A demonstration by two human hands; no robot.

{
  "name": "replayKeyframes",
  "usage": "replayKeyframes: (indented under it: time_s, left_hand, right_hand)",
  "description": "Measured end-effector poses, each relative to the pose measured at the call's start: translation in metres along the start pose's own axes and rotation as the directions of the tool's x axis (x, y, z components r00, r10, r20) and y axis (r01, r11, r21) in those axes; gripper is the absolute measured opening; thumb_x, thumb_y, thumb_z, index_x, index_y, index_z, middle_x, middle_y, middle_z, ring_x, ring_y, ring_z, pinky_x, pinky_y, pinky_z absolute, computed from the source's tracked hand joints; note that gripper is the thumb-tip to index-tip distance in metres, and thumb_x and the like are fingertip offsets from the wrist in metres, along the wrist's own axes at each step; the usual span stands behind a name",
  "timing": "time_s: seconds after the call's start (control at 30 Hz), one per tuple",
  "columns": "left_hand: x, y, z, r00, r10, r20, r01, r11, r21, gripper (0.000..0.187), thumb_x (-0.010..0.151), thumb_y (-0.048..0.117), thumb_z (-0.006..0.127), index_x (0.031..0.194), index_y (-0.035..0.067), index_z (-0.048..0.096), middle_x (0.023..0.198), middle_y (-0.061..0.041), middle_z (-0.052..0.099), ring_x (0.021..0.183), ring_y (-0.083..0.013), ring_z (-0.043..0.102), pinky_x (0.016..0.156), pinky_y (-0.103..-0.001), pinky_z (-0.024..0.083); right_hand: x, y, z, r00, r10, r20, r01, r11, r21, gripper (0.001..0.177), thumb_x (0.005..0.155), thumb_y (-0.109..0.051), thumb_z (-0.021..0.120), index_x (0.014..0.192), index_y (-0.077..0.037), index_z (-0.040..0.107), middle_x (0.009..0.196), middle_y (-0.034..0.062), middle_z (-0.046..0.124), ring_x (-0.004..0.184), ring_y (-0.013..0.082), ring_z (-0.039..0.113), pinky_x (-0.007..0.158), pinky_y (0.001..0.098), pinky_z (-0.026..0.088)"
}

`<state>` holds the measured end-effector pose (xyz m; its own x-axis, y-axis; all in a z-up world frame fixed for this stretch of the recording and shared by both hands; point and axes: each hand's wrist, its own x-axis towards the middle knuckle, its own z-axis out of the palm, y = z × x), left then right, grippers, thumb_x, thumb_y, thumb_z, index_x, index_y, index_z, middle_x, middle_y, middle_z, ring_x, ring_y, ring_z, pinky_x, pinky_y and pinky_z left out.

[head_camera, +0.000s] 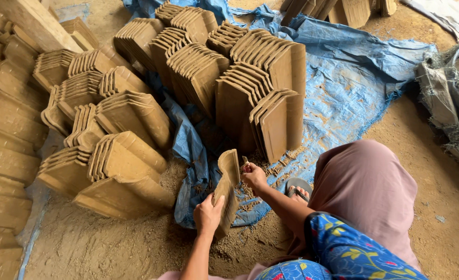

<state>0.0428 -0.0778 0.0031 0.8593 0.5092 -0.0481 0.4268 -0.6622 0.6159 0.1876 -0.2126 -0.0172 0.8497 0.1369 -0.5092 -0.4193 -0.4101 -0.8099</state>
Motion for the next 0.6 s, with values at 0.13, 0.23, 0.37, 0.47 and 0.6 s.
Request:
replayKeyframes:
  time_s: [0.13, 0.23, 0.37, 0.47, 0.6]
  left_hand:
    - [0.005, 0.016, -0.02, 0.999, -0.041, 0.017, 0.041, 0.999, 0.003, 0.037, 0.079, 0.045, 0.054, 0.098, 0.019, 0.07, 0.085, -0.007, 0.072, 0.08, -0.0309, 0.066, 0.072, -0.039, 0.049]
    - [0.007, 0.045, -0.054, 0.975, -0.209, 0.079, 0.215, 0.974, -0.075, 0.032, 0.077, 0.044, 0.056, 0.09, 0.019, 0.073, 0.074, -0.002, 0.073, 0.068, -0.0184, 0.067, 0.064, -0.032, 0.049]
    - [0.02, 0.024, -0.078, 0.902, -0.43, 0.043, 0.41, 0.821, -0.397, 0.03, 0.079, 0.031, 0.07, 0.078, 0.002, 0.064, 0.068, -0.009, 0.062, 0.055, -0.0165, 0.05, 0.044, -0.031, 0.04]
    - [0.016, 0.034, -0.116, 0.83, -0.558, -0.007, 0.41, 0.619, -0.67, 0.04, 0.075, 0.026, 0.072, 0.099, -0.004, 0.061, 0.091, -0.016, 0.065, 0.075, -0.027, 0.062, 0.056, -0.042, 0.051]
    - [0.022, 0.005, -0.141, 0.703, -0.711, 0.007, 0.336, 0.323, -0.885, 0.046, 0.072, 0.03, 0.075, 0.111, 0.012, 0.062, 0.109, -0.007, 0.065, 0.092, -0.0254, 0.064, 0.065, -0.044, 0.057]
  right_hand:
    - [0.036, 0.045, -0.002, 0.984, 0.15, 0.098, -0.155, 0.986, 0.055, 0.035, 0.101, -0.039, 0.039, 0.121, -0.018, 0.06, 0.082, -0.0012, 0.059, 0.047, 0.0015, 0.034, 0.038, 0.0149, 0.029]
    - [0.078, 0.1, 0.009, 0.997, 0.069, 0.031, -0.067, 0.996, -0.059, 0.031, 0.08, 0.005, 0.037, 0.07, -0.019, 0.054, 0.064, 0.0006, 0.056, 0.051, 0.0115, 0.046, 0.042, 0.0268, 0.032]
    - [0.08, 0.11, 0.017, 0.971, 0.181, 0.153, -0.163, 0.979, -0.124, 0.023, 0.1, -0.032, 0.039, 0.098, -0.018, 0.057, 0.07, 0.0012, 0.053, 0.051, 0.0116, 0.043, 0.047, 0.0252, 0.036]
    - [0.051, 0.056, 0.002, 0.96, 0.099, 0.261, -0.163, 0.958, 0.236, 0.014, 0.099, -0.02, 0.048, 0.088, -0.012, 0.05, 0.074, 0.0038, 0.049, 0.058, 0.0135, 0.045, 0.052, 0.0256, 0.042]
    - [0.033, -0.02, -0.025, 0.97, -0.117, 0.213, -0.063, 0.724, 0.687, 0.042, 0.077, -0.005, 0.066, 0.118, -0.014, 0.064, 0.095, 0.0081, 0.066, 0.076, 0.0198, 0.061, 0.065, 0.0318, 0.052]
